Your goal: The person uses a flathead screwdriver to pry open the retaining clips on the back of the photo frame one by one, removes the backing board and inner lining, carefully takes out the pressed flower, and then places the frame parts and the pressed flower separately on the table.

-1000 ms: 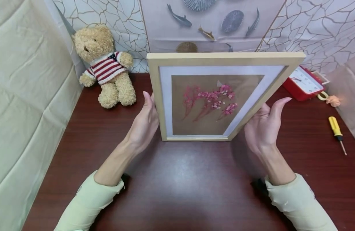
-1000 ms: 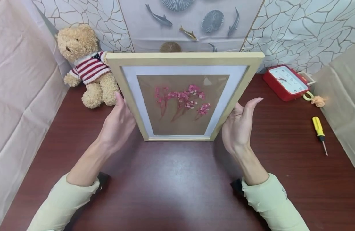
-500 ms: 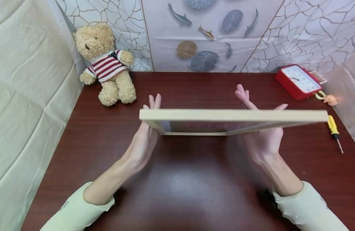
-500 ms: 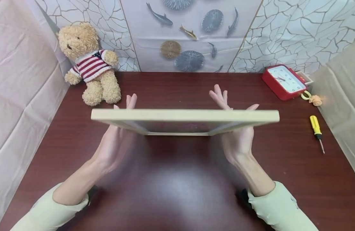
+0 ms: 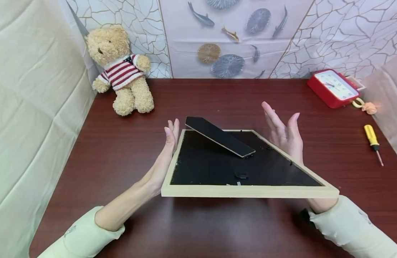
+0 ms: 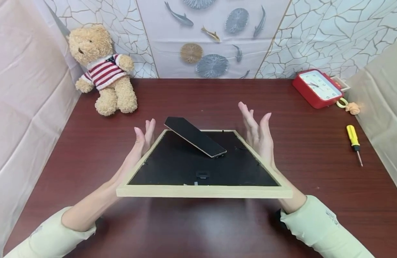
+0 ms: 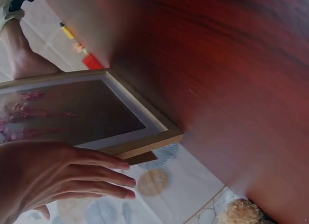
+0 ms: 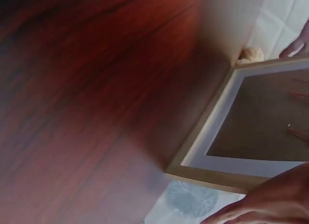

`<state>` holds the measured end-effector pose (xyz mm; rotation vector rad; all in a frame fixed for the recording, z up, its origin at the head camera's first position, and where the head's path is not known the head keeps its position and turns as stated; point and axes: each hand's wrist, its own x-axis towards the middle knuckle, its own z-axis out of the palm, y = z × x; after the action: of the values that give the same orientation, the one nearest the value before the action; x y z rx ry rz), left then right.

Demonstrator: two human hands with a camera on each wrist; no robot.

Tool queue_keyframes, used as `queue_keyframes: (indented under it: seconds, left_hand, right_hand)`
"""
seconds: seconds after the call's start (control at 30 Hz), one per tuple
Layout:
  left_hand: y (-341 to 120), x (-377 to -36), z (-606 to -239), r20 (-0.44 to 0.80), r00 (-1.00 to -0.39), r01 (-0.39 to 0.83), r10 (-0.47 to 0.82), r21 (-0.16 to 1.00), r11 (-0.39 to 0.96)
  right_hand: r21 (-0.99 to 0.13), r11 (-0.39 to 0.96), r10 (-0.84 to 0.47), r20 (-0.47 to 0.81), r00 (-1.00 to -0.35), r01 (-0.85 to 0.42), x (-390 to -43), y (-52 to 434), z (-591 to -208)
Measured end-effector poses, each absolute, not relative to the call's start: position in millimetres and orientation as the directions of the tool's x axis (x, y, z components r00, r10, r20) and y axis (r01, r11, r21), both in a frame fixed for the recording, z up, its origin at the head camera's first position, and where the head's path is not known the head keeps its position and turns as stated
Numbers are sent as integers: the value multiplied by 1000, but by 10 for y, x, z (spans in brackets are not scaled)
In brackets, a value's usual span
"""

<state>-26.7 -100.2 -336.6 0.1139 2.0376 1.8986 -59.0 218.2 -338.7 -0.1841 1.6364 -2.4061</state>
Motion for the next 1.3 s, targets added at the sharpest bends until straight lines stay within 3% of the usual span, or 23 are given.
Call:
queue_keyframes:
  seconds: [0.4, 0.63, 0.83, 1.1, 1.3]
  left_hand:
    - [-991, -559, -3615, -140, -938, -143, 318, 990, 13]
    - [-944, -698, -3716, -142, -934, -161, 327, 986, -33]
    - [-915, -839, -3859, -89, -945, -109, 314, 993, -48]
    - [-1091, -1271, -4707, -80, -968, -76, 239, 997, 27]
    - [-1031, -1190, -4646, -102, -972, -85, 214, 992, 91]
  right_hand:
    - [-980, -199, -272, 49, -961, 7, -891, 2199, -3534]
    - [-978, -204, -262, 16, -965, 39, -1054, 2188, -3651]
    - [-980, -200, -230, 62, -971, -15, -1170, 2196, -3778]
    - [-974, -223, -229, 11, -973, 42, -1253, 2059, -3980]
    - [-986, -166, -216, 19, -976, 18, -1320, 2023, -4052]
